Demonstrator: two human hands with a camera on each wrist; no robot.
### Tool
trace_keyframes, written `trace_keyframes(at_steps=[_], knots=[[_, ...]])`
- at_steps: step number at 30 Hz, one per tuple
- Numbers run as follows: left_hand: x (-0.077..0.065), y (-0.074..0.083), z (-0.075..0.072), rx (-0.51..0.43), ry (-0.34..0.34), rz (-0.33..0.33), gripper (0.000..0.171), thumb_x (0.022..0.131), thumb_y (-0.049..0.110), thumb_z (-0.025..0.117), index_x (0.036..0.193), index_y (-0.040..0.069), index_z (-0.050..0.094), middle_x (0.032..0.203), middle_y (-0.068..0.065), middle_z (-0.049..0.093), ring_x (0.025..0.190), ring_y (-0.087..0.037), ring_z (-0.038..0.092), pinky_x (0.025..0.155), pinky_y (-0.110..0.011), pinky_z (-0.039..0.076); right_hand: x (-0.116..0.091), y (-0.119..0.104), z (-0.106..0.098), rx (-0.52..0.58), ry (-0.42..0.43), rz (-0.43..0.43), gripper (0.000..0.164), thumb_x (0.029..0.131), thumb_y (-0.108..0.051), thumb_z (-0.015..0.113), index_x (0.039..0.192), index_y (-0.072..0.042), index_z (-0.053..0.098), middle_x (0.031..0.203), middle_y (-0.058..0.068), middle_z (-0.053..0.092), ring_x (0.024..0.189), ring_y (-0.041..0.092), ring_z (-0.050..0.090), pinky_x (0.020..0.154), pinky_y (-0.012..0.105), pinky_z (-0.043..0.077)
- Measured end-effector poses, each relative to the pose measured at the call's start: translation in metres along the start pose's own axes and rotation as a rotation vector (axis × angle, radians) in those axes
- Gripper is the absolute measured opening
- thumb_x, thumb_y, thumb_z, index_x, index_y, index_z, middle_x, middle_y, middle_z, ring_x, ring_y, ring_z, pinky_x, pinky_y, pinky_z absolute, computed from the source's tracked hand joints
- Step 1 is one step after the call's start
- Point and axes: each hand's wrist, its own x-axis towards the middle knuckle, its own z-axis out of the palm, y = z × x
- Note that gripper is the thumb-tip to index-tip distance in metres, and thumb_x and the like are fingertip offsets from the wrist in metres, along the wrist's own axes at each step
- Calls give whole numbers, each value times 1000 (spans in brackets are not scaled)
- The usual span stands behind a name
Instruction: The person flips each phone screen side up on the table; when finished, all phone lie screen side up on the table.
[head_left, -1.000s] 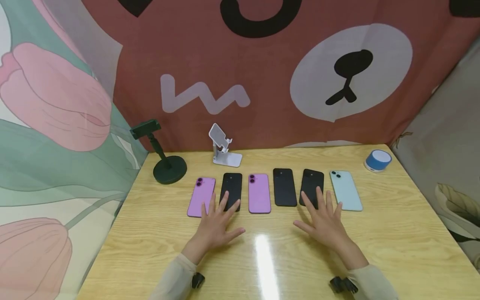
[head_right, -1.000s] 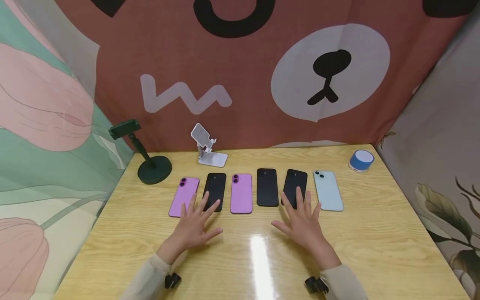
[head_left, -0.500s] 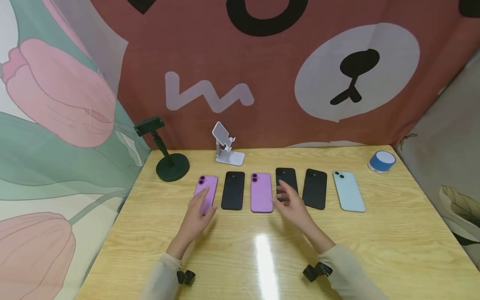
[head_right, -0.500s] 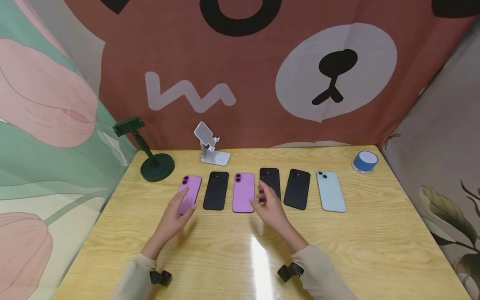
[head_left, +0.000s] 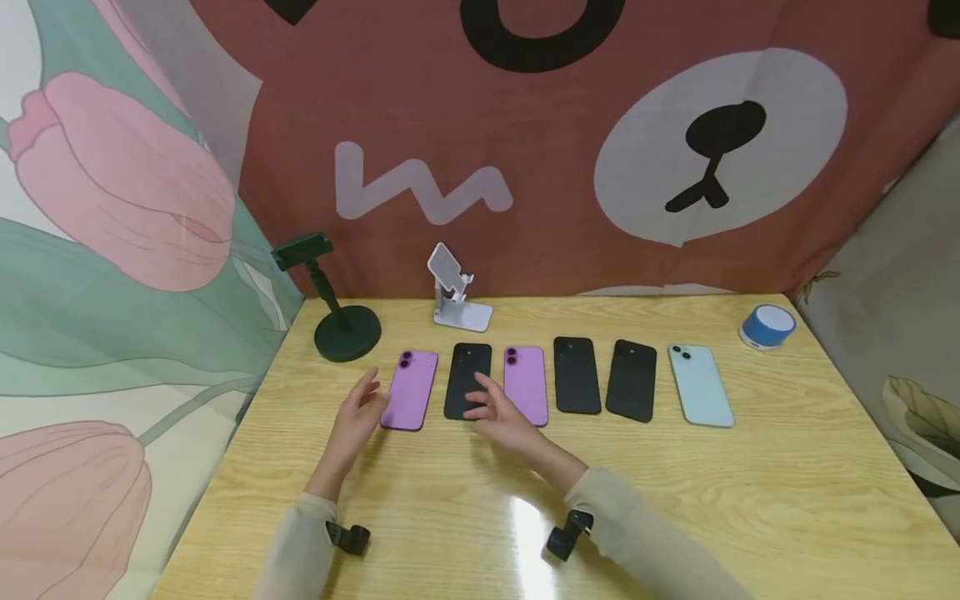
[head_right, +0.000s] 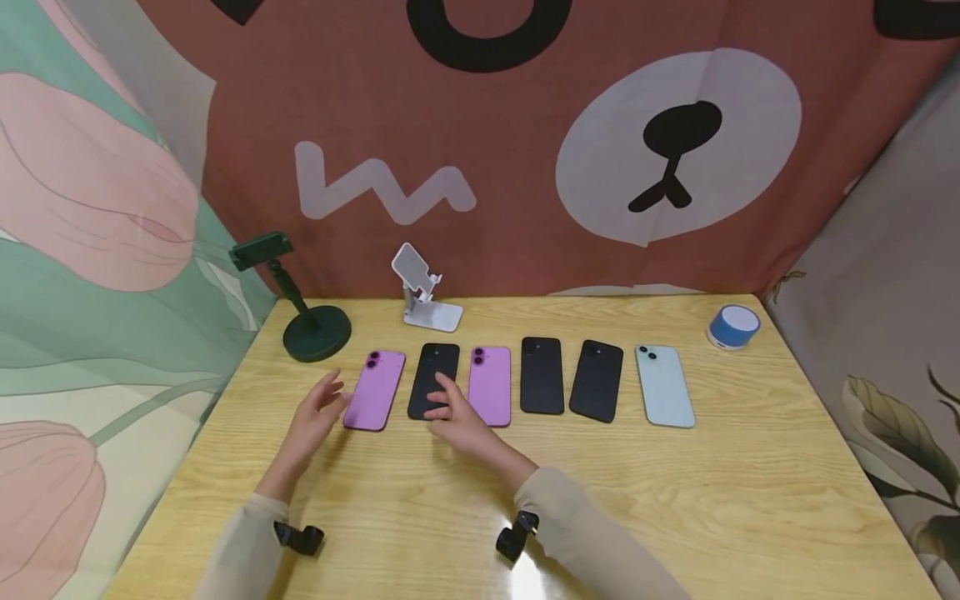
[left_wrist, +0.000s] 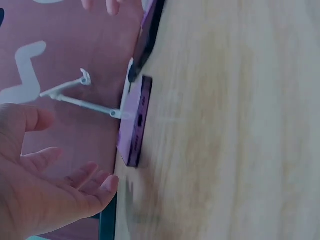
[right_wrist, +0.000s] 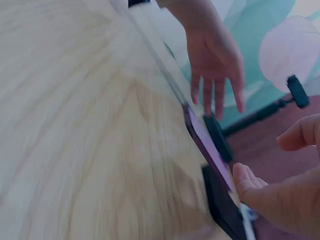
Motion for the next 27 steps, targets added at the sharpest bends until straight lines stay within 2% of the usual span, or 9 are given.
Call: trace_keyframes(at_steps=[4, 9, 17, 21, 27], knots=[[10, -6, -2, 13, -13, -12, 58, 95, 9, 53, 148, 5, 29, 142, -27, 37, 131, -42, 34, 103, -52, 35, 16, 2, 17, 87, -70, 66, 84, 87, 6, 50, 152, -9, 0, 148, 28, 24, 127, 42, 40, 98, 44, 42], [22, -11, -6, -8, -26, -33, 61, 93, 2, 52, 148, 4, 27, 141, -31, 35, 131, -43, 34, 107, -50, 29, 33, 4, 32, 139, -129, 118, 90, 84, 5, 49, 152, -13, -7, 153, 26, 13, 133, 40, 33, 101, 41, 39], [30, -13, -9, -131, -112, -74, 63, 94, -2, 48, 150, 2, 18, 146, -34, 26, 136, -43, 27, 108, -47, 28, 54, 5, 42, 216, -113, 182, 95, 83, 5, 52, 151, -13, -11, 152, 31, -2, 139, 44, 14, 108, 49, 26], [33, -11, -10, -135, -132, -99, 65, 95, -1, 48, 151, 2, 15, 148, -32, 23, 137, -41, 25, 109, -46, 27, 63, -1, 46, 189, -111, 216, 97, 82, 2, 55, 151, -13, -12, 154, 28, -3, 142, 38, 7, 110, 52, 22], [38, -9, -11, -100, -188, -97, 68, 95, 2, 49, 151, 1, 9, 151, -30, 19, 139, -40, 20, 111, -46, 22, 76, -8, 53, 139, -20, 236, 100, 78, 0, 58, 151, -6, -10, 156, 24, -1, 143, 34, 6, 110, 52, 19]])
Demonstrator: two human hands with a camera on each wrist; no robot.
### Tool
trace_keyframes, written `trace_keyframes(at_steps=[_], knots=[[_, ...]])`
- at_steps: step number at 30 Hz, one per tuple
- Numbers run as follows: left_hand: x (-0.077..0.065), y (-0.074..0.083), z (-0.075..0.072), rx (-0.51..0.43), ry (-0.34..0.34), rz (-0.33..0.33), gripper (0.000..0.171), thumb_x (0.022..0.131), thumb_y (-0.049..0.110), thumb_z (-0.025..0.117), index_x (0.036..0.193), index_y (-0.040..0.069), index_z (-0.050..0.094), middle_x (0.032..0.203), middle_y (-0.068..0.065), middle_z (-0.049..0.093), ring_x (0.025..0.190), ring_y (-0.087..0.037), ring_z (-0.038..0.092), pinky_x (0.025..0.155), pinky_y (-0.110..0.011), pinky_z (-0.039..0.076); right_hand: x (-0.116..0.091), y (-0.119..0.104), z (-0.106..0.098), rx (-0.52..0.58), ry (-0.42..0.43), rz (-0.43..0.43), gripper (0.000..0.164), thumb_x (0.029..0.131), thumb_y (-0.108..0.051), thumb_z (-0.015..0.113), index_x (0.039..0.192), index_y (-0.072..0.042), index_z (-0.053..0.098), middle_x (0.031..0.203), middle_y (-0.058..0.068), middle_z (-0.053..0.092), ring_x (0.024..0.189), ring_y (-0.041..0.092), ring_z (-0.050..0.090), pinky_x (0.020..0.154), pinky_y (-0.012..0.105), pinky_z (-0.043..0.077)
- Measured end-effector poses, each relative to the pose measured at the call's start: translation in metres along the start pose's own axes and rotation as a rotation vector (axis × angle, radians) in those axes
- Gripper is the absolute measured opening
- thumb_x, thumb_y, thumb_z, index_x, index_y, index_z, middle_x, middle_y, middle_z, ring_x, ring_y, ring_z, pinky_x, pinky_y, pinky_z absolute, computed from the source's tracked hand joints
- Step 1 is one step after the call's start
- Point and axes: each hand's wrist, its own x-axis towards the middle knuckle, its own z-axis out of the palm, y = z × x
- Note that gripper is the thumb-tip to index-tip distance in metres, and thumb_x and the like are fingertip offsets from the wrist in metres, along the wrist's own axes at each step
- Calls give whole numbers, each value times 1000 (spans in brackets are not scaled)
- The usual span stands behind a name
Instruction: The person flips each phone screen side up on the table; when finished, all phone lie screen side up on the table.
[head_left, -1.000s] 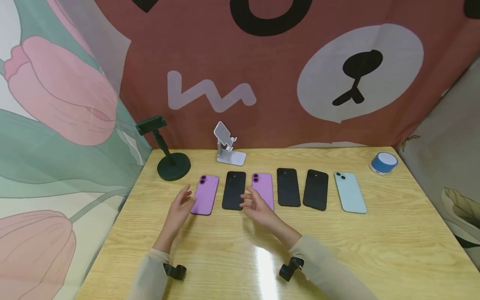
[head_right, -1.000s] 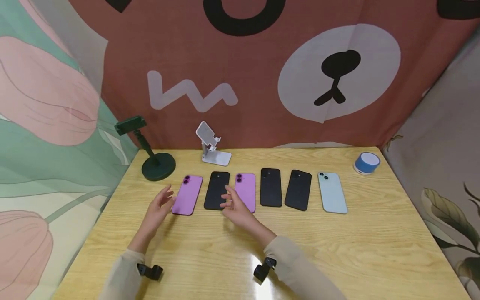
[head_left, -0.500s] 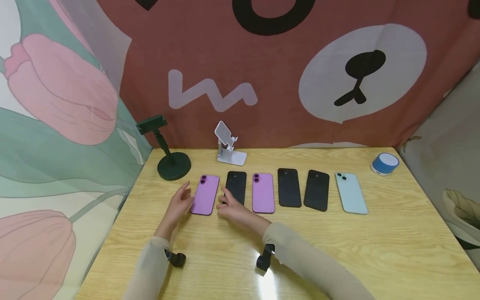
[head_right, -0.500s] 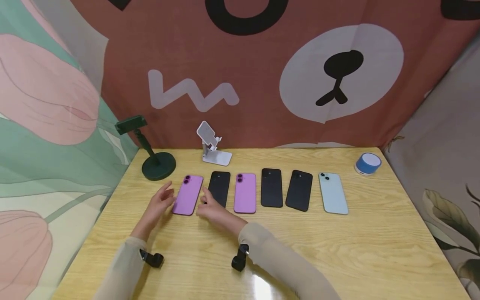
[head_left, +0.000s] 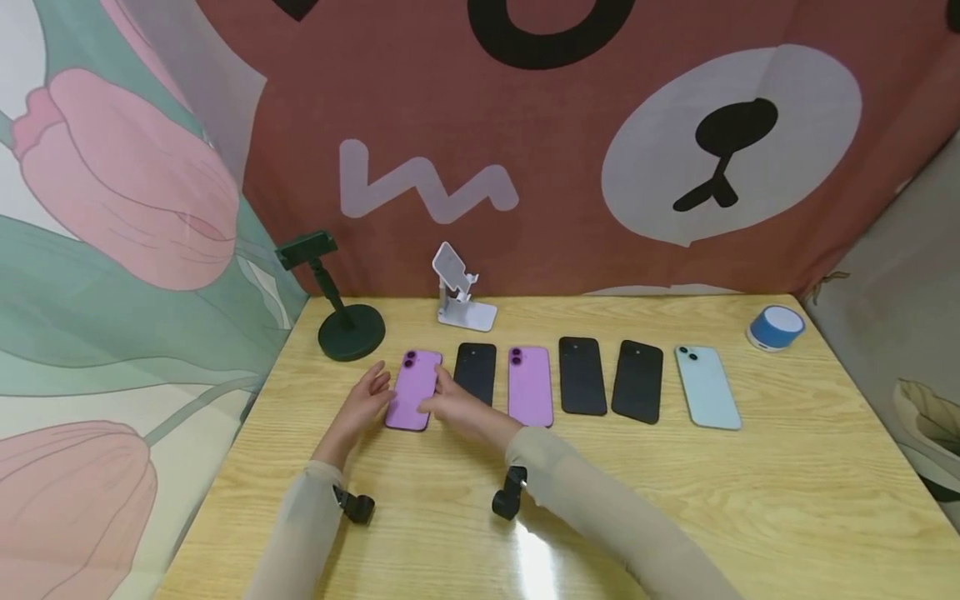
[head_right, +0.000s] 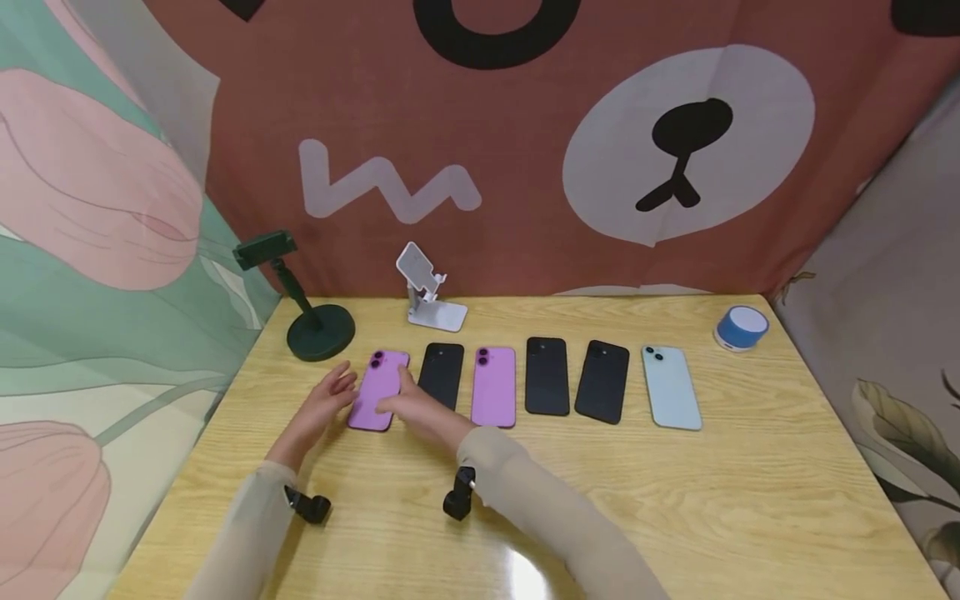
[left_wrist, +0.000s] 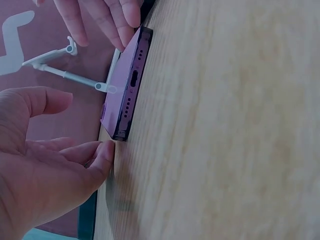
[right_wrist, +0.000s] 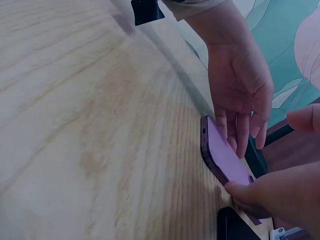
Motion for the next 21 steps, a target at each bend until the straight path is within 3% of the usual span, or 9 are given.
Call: trace_keyframes(at_steps=[9, 13, 21], knots=[[4, -3, 4, 119, -35, 8, 71, 94, 6, 51, 150, -2, 7, 152, -28, 17, 140, -41, 17, 111, -48, 19, 8, 0, 8, -97, 67, 8, 100, 78, -6, 62, 151, -5, -6, 156, 21, -6, 143, 33, -2, 114, 48, 5], [4, -4, 6, 157, -43, 14, 72, 93, 7, 52, 150, -3, 8, 151, -28, 20, 139, -41, 19, 111, -47, 21, 8, 0, 12, -109, 104, 3, 98, 78, -7, 63, 151, -3, -2, 156, 21, -4, 143, 33, 0, 114, 48, 6], [6, -4, 4, 79, -29, -16, 74, 90, 5, 54, 151, 0, 11, 150, -26, 26, 138, -40, 25, 110, -48, 24, 6, 8, 16, 35, 156, -29, 85, 77, -6, 61, 149, -1, 16, 154, 25, 11, 142, 36, 11, 113, 49, 13]])
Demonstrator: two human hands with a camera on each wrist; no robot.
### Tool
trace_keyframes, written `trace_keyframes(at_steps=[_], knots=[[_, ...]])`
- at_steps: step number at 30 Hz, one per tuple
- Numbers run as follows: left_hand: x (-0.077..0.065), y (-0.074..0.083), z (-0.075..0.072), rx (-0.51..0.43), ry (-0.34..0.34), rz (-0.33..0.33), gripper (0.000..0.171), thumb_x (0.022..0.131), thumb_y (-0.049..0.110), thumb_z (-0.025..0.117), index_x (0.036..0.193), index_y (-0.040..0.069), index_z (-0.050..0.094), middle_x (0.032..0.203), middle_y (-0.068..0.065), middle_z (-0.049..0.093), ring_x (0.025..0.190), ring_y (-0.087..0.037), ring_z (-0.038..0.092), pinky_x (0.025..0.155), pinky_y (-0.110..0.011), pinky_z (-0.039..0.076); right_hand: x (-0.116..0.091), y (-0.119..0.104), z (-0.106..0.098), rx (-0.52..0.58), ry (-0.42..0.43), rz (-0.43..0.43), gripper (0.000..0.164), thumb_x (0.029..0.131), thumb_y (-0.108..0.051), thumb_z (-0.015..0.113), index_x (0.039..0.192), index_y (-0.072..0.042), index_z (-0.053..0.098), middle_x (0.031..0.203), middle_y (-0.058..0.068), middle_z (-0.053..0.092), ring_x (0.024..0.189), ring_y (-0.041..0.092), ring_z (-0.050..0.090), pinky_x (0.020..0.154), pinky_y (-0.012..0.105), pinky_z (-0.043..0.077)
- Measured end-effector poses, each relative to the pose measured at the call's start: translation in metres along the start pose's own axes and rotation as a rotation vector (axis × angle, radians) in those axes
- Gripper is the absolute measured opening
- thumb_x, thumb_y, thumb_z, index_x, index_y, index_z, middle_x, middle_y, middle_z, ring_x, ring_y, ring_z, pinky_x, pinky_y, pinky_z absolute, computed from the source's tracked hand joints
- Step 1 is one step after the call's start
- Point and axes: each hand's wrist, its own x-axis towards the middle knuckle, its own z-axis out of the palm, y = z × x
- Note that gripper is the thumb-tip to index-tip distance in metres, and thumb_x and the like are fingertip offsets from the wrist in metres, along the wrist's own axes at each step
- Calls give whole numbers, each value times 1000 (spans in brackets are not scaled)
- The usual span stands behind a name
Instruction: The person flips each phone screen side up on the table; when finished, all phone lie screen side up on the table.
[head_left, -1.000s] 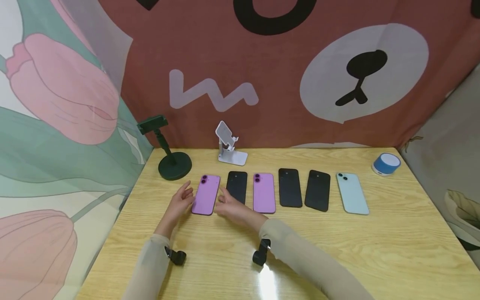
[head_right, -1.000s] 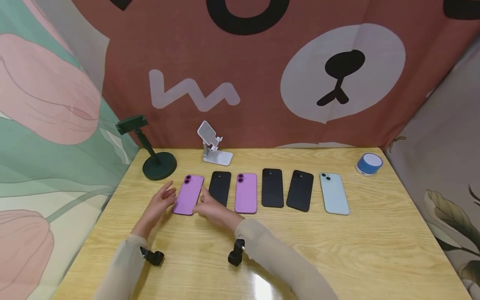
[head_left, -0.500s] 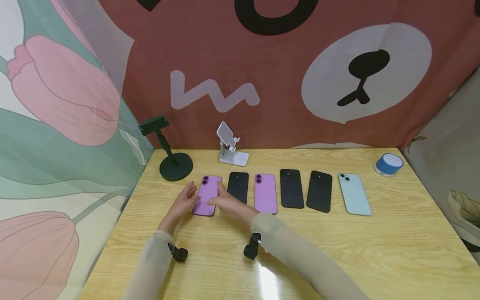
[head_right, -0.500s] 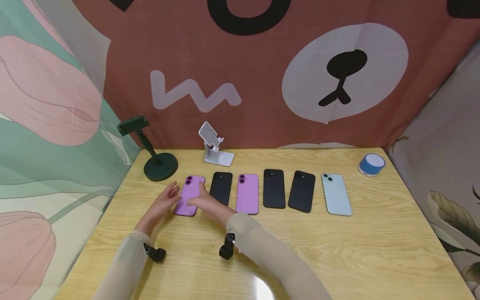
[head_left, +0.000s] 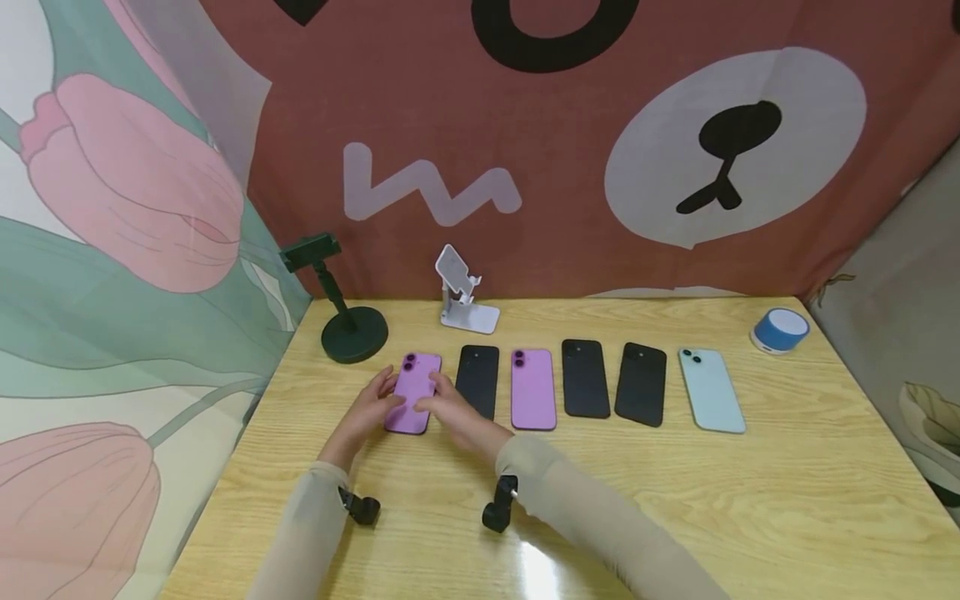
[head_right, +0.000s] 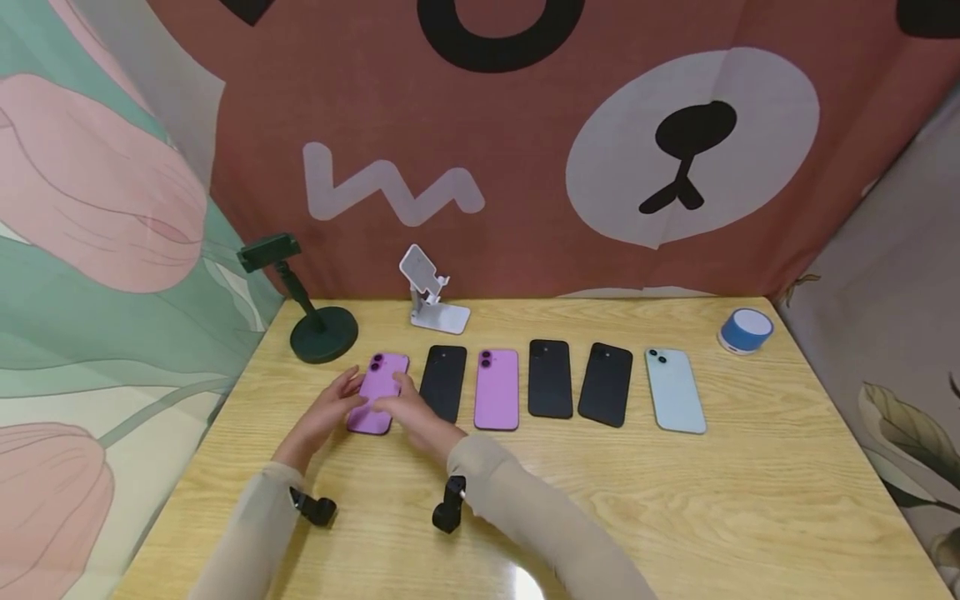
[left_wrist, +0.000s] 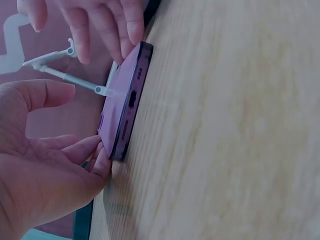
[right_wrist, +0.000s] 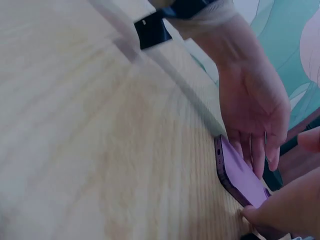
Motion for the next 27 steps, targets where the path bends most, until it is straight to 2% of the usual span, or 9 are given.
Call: trace_keyframes(at_steps=[7, 14, 17, 21, 27], knots=[[-3, -1, -2, -48, -54, -12, 78, 92, 8, 55, 152, 7, 6, 154, -21, 18, 141, -37, 16, 111, -49, 20, -2, 7, 0, 118, 40, -45, 72, 80, -3, 59, 145, -2, 28, 152, 26, 18, 141, 37, 15, 112, 51, 14], [-7, -2, -3, -181, -79, 62, 84, 92, 2, 51, 152, 13, -6, 156, -20, 11, 143, -35, 9, 114, -48, 10, -2, 7, 1, 208, 0, -65, 72, 82, -3, 57, 147, -5, 26, 154, 23, 12, 140, 38, 17, 109, 58, 18], [-8, -2, -2, -208, -92, 90, 85, 92, 2, 51, 152, 16, -8, 157, -18, 8, 144, -33, 5, 114, -48, 8, -3, 7, 1, 239, -17, -62, 73, 84, -3, 57, 148, -6, 23, 154, 22, 10, 139, 39, 18, 106, 61, 19], [-10, -2, -1, -254, -85, 87, 85, 94, 2, 49, 152, 19, -10, 157, -18, 8, 144, -31, 6, 114, -48, 8, -4, 9, -1, 236, -30, -76, 73, 84, -2, 56, 149, -5, 21, 154, 22, 9, 139, 39, 16, 106, 60, 22], [-14, 2, -3, -382, -81, 70, 80, 96, 2, 42, 152, 20, -12, 156, -19, 5, 142, -35, 9, 110, -55, 15, -7, 7, -3, 251, -51, -89, 73, 86, -1, 54, 150, -5, 20, 154, 22, 9, 137, 40, 21, 106, 56, 27]])
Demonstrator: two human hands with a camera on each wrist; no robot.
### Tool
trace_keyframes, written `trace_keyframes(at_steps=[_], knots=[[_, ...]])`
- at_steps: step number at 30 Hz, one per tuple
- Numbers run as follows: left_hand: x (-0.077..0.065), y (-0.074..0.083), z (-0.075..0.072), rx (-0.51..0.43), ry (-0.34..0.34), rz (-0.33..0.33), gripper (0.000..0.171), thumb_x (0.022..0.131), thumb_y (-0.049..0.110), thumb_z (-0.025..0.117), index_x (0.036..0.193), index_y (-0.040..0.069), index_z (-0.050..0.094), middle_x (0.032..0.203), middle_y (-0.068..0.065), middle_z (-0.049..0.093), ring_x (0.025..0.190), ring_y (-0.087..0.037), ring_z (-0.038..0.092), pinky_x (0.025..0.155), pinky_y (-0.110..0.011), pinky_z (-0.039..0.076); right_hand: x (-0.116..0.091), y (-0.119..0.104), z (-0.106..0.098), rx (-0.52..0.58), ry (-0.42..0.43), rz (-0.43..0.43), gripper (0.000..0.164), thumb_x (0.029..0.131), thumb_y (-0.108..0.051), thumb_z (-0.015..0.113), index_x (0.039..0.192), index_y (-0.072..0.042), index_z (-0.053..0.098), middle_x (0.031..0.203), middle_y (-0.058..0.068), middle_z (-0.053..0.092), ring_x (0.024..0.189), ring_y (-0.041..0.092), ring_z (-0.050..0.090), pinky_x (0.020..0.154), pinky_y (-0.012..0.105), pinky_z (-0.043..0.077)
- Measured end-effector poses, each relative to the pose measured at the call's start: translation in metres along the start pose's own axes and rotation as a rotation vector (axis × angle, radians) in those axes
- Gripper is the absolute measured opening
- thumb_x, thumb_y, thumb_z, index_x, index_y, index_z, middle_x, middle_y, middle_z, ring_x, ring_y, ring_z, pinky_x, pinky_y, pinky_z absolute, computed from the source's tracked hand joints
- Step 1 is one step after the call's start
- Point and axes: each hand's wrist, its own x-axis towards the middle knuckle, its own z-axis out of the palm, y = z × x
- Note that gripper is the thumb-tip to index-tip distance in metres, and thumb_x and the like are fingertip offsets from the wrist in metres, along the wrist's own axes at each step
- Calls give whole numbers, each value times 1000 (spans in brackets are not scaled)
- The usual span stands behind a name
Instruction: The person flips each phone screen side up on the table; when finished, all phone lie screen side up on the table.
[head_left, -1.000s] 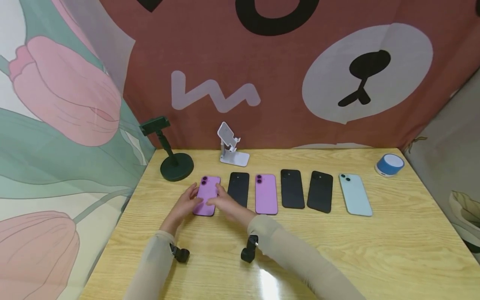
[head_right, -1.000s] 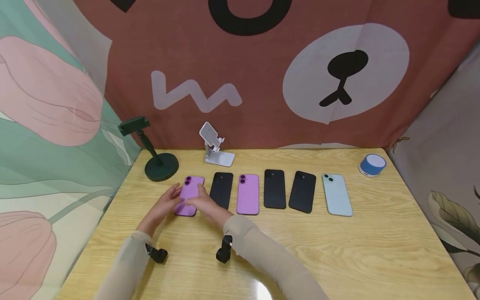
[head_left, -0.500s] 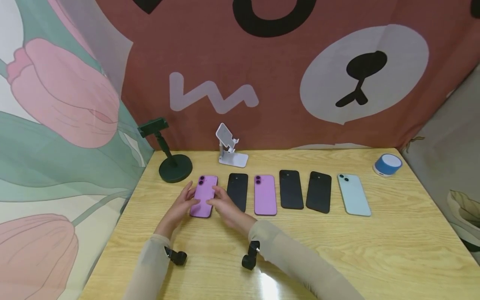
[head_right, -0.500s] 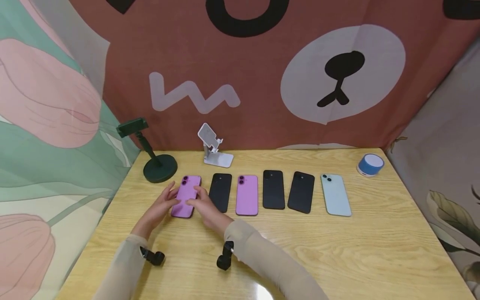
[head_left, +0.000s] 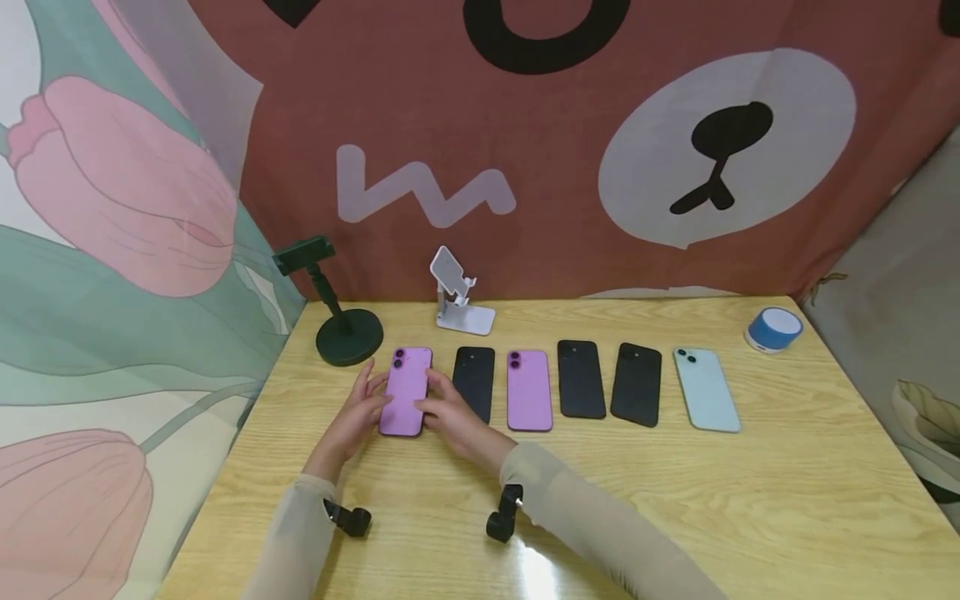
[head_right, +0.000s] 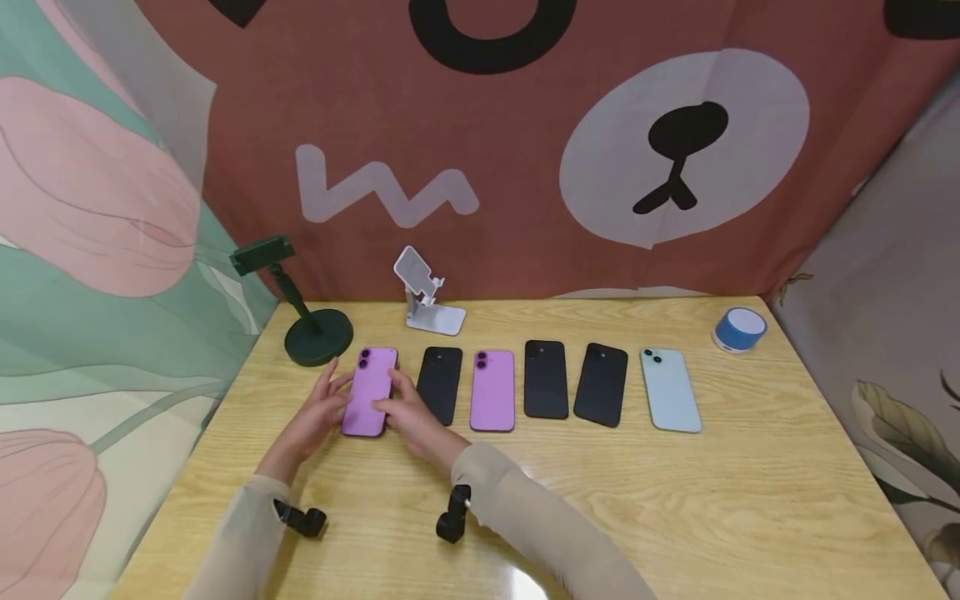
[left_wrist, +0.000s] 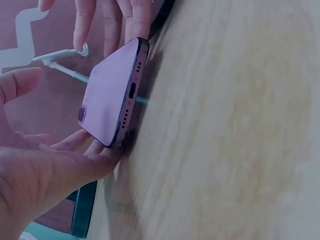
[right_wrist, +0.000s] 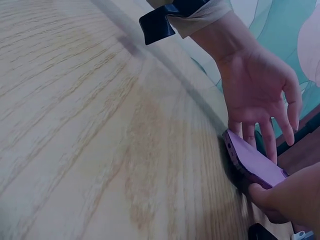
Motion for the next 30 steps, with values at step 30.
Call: trace_keyframes(at_steps=[30], knots=[[-11, 10, 6, -73, -16, 28, 71, 97, 6, 39, 153, 15, -4, 157, -17, 2, 137, -39, 17, 105, -56, 23, -2, -8, -14, 242, -94, -41, 63, 89, 6, 37, 149, -3, 17, 149, 18, 21, 88, 15, 49, 87, 35, 46]])
